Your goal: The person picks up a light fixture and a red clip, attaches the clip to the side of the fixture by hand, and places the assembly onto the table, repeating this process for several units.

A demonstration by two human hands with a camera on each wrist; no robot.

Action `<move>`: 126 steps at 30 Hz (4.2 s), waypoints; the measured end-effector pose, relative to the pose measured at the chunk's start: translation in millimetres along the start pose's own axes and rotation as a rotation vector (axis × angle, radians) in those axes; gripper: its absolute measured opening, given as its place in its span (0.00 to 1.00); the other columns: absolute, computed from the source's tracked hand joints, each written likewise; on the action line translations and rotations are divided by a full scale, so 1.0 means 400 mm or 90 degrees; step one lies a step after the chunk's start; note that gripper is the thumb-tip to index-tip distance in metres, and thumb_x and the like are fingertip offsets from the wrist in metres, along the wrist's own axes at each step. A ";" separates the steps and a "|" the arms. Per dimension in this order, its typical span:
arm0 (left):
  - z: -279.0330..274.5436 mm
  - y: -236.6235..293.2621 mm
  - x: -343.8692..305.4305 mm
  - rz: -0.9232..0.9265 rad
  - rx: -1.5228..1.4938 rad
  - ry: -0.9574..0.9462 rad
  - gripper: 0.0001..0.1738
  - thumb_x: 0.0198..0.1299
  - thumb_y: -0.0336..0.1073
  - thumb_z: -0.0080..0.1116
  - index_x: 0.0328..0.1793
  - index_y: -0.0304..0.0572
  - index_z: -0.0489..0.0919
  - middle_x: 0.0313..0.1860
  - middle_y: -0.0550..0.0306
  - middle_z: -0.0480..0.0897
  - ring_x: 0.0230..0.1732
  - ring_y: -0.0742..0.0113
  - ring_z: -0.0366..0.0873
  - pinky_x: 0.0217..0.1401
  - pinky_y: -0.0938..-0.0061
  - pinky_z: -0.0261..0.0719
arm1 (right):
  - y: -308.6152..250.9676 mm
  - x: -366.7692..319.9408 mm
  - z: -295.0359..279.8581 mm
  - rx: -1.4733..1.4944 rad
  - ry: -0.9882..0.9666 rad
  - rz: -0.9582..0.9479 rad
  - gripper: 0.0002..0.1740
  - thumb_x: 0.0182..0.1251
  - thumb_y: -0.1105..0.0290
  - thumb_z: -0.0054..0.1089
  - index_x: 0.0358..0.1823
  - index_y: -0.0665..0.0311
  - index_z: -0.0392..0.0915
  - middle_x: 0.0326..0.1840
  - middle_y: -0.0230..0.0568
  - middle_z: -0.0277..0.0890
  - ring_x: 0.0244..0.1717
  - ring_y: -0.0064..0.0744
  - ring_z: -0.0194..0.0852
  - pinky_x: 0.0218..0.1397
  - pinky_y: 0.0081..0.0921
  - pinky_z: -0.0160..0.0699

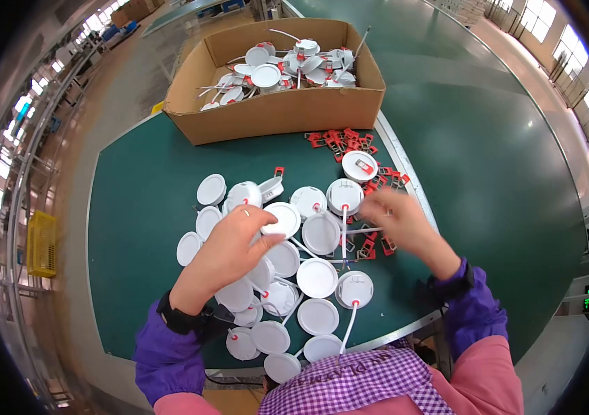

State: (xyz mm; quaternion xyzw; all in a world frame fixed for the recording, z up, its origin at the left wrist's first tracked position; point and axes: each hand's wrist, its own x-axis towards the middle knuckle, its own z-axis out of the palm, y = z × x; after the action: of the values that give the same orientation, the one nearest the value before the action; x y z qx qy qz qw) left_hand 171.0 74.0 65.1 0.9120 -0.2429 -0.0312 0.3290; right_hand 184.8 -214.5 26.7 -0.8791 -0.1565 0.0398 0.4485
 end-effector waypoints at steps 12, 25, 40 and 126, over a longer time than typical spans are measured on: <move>-0.062 0.049 -0.112 0.036 0.009 0.019 0.16 0.55 0.34 0.61 0.50 0.40 0.77 0.48 0.50 0.79 0.54 0.56 0.73 0.61 0.68 0.64 | 0.309 0.052 0.024 -0.003 0.139 -0.027 0.20 0.71 0.62 0.46 0.56 0.69 0.72 0.61 0.51 0.67 0.64 0.42 0.64 0.67 0.28 0.58; 0.092 0.164 -0.481 -0.049 -0.003 0.120 0.28 0.38 0.38 0.72 0.49 0.42 0.77 0.49 0.50 0.74 0.52 0.50 0.71 0.53 0.61 0.70 | 0.073 -0.131 0.045 -0.141 0.284 -0.126 0.12 0.61 0.70 0.58 0.45 0.68 0.77 0.49 0.46 0.76 0.49 0.39 0.74 0.53 0.28 0.70; 0.311 0.182 -0.539 -0.065 0.172 0.057 0.38 0.36 0.31 0.69 0.60 0.44 0.71 0.59 0.44 0.66 0.59 0.45 0.65 0.59 0.58 0.65 | 0.031 -0.274 0.070 0.063 -0.044 0.095 0.16 0.55 0.73 0.62 0.46 0.69 0.76 0.30 0.42 0.74 0.27 0.31 0.71 0.31 0.26 0.71; 0.345 0.251 -0.165 -0.181 -0.800 0.453 0.16 0.56 0.23 0.61 0.50 0.37 0.71 0.45 0.56 0.79 0.45 0.73 0.77 0.49 0.79 0.75 | -0.125 -0.265 0.156 0.229 0.219 -0.068 0.06 0.59 0.79 0.58 0.38 0.70 0.75 0.28 0.46 0.77 0.27 0.33 0.79 0.29 0.24 0.75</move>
State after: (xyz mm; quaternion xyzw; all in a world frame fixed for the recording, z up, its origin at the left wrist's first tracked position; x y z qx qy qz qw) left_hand 40.7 -42.9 12.1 0.5294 0.0628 0.0910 0.8412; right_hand 59.1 -171.7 22.0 -0.7692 -0.1147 -0.1071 0.6194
